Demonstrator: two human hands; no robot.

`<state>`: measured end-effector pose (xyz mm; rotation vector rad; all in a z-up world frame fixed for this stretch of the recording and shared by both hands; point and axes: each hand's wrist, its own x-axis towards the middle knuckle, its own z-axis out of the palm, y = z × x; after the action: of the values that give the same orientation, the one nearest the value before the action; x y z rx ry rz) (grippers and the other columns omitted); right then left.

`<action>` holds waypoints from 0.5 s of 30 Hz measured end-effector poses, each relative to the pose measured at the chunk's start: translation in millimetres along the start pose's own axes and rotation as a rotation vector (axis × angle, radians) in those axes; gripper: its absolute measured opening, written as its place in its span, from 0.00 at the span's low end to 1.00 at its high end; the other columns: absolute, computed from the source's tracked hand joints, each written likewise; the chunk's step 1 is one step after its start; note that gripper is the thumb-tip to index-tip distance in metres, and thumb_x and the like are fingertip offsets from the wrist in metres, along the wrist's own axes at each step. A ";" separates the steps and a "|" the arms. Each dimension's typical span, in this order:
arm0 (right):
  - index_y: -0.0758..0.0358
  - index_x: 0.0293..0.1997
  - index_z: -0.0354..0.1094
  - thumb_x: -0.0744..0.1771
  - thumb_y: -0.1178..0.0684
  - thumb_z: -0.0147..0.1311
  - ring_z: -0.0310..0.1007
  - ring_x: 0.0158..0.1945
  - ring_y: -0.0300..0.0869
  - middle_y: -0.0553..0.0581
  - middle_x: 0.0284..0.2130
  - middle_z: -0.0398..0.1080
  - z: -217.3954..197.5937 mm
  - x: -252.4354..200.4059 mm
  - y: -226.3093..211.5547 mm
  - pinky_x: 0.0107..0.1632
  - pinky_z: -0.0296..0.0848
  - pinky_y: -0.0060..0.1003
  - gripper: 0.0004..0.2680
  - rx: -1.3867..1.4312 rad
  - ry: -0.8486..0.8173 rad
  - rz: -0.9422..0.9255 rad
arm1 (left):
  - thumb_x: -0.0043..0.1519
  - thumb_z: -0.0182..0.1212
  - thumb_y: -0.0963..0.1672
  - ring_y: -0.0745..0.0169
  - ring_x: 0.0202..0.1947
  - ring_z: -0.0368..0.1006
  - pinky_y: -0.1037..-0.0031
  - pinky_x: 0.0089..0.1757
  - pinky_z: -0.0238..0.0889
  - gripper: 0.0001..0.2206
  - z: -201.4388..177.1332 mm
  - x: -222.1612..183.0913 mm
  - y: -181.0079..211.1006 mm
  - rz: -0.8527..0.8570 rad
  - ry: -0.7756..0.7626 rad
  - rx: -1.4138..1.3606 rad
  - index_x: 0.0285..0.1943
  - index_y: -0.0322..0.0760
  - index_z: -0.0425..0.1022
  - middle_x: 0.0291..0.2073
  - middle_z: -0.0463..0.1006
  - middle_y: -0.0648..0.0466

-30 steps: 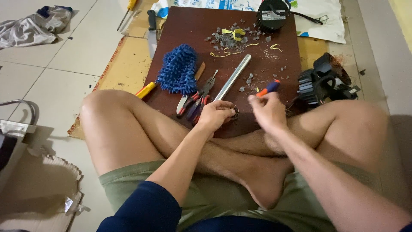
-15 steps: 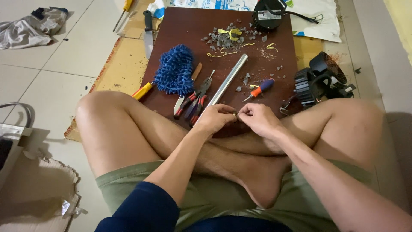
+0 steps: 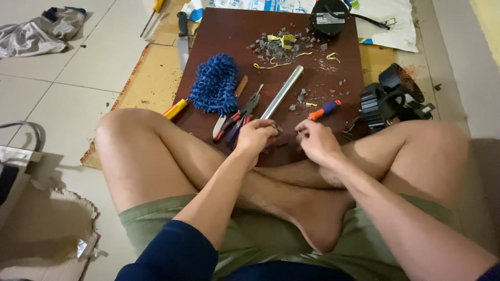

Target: The person is sitting on the floor and using various hand tools to repair or assemble an electronic device on a wooden board.

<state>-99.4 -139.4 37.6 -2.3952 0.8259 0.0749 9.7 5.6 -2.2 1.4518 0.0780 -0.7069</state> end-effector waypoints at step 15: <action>0.52 0.54 0.74 0.67 0.54 0.53 0.78 0.55 0.61 0.56 0.51 0.78 30.1 11.6 -4.7 0.55 0.80 0.59 0.10 -0.246 -0.131 -0.288 | 0.50 0.72 0.38 0.53 0.39 0.83 0.68 0.43 0.82 0.22 1.2 -9.7 11.5 -0.025 0.057 -0.121 0.56 0.32 0.82 0.44 0.81 0.42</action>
<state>-83.3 -125.9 12.6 -2.6816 0.4262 0.2278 7.1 7.8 12.6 1.3570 0.1800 -0.6700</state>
